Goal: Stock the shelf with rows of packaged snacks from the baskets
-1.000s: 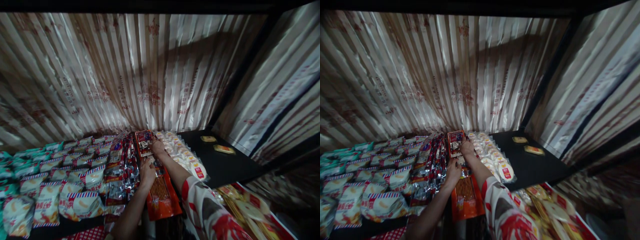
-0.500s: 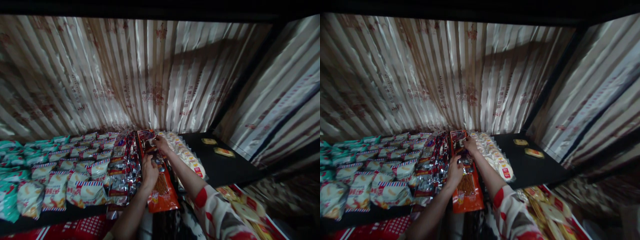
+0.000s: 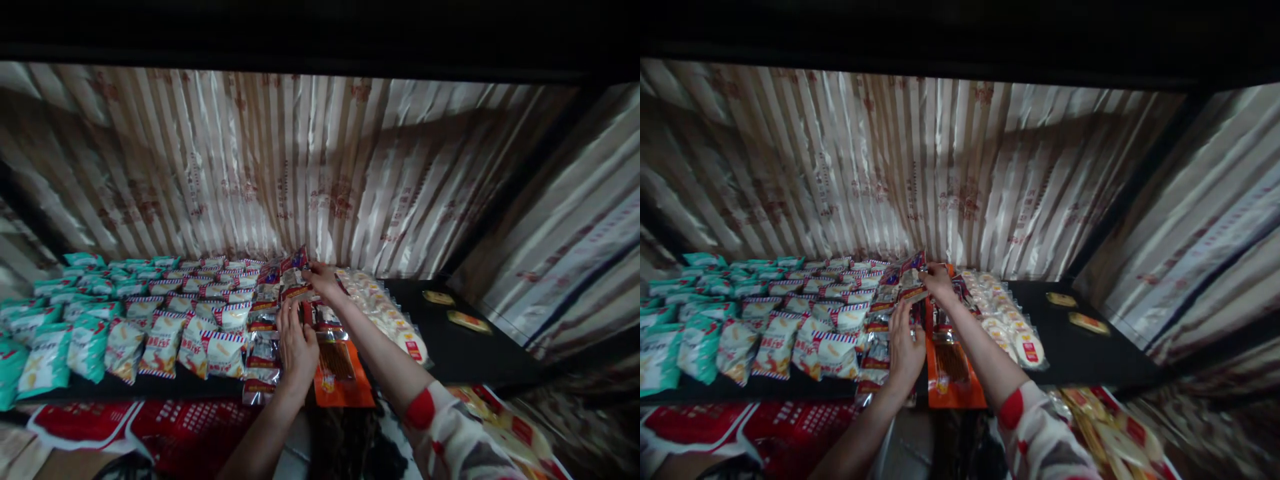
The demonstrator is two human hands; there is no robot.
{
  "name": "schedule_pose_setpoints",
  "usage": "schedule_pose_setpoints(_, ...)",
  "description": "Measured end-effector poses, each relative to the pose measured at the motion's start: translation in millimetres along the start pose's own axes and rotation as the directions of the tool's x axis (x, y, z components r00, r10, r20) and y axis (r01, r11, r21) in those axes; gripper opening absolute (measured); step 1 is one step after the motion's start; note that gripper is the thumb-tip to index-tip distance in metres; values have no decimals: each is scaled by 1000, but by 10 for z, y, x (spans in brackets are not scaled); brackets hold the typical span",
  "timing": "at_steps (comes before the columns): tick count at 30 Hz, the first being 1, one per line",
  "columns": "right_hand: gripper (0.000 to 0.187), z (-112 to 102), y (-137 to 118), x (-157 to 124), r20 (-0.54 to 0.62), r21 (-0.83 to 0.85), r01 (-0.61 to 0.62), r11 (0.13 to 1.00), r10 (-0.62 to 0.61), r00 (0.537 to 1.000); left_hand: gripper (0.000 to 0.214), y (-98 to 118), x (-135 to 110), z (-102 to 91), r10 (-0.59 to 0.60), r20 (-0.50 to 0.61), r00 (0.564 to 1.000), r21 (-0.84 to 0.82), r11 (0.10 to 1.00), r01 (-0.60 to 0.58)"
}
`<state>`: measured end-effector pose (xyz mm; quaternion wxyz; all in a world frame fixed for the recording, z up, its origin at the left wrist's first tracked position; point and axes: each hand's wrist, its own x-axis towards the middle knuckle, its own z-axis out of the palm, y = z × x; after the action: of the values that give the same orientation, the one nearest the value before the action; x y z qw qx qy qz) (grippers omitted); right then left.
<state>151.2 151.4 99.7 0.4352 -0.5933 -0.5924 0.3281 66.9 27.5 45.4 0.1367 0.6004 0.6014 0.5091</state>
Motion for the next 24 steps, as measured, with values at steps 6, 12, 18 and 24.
schedule_pose_setpoints(6, 26, 514, -218, -203, 55, -346, 24, 938, -5, 998, 51, -412, -52, -233, -99, -38, 994, 26, 995, 100)
schedule_pose_setpoints(12, 49, 760, -301, -298, 92, -500, 37, 866, 10, 996, 51, -651, -9, -360, -160, 30, 987, 18, 987, 159)
schedule_pose_setpoints(18, 56, 866, -322, -328, 128, -670, 51, 741, 47, 991, 56, -704, -36, -386, -196, 87, 977, 46, 980, 193)
schedule_pose_setpoints(24, 39, 848, -322, -412, 155, -779, 113, 616, 15, 988, 57, -723, -87, -412, -192, 112, 975, 44, 981, 188)
